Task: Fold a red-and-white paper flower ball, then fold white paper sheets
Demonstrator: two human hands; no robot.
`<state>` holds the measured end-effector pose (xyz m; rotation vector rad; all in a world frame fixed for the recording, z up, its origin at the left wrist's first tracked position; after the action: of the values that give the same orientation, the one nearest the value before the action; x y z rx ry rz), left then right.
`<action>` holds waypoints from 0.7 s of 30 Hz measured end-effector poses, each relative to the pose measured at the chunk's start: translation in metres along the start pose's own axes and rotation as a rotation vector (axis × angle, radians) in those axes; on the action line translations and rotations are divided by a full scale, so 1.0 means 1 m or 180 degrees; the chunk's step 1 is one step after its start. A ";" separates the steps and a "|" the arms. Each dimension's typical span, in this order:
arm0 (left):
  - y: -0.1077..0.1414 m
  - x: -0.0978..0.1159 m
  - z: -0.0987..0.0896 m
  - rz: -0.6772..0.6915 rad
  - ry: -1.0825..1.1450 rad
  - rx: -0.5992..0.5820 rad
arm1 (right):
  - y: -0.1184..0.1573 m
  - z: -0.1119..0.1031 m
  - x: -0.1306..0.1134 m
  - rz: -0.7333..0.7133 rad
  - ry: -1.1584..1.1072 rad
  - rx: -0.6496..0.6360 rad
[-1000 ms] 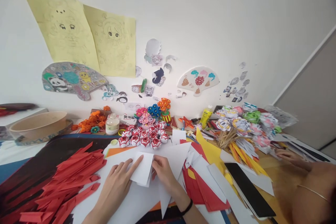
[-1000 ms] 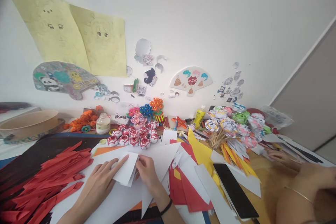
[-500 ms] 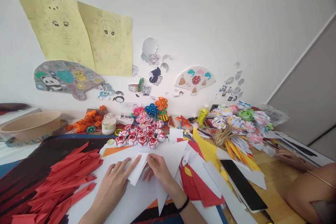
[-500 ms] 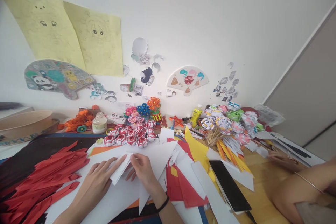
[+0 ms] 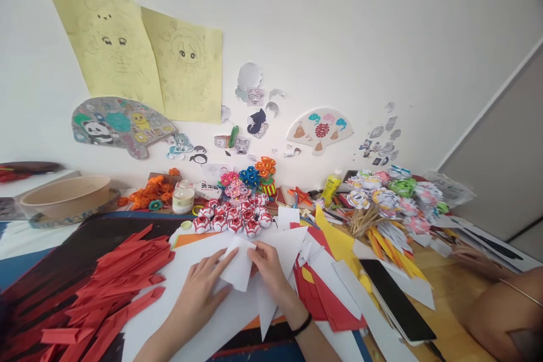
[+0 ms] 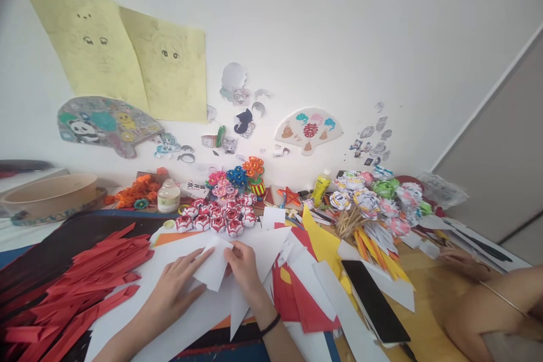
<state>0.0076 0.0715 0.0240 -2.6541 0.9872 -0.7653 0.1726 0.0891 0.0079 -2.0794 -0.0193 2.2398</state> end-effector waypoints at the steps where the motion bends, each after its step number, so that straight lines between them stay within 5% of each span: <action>1: 0.000 -0.002 0.001 -0.0124 0.0477 0.0023 | 0.000 -0.002 -0.003 -0.0047 0.0007 0.0009; 5: 0.000 -0.020 0.009 -0.0795 0.2139 0.0226 | 0.001 -0.006 -0.013 -0.0160 0.0027 -0.0163; 9: 0.000 -0.030 0.015 -0.1417 0.2969 0.0372 | 0.006 -0.004 -0.017 -0.0155 0.0007 -0.0399; 15: 0.001 -0.017 0.011 -0.1555 0.3606 0.0371 | 0.009 -0.003 -0.015 -0.0192 -0.0055 -0.0485; 21: 0.005 -0.028 0.003 -0.1614 0.3350 0.0648 | 0.004 -0.005 -0.006 -0.0121 0.0008 -0.0378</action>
<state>-0.0114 0.0856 0.0081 -2.2400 0.2905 -2.3403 0.1778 0.0847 0.0136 -2.1202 -0.1948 2.2660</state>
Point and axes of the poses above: each hand's wrist, its own y-axis away from the middle knuckle, its own z-axis out of the palm, x = y × z, the point moved 7 cm from there along -y, towards the middle knuckle
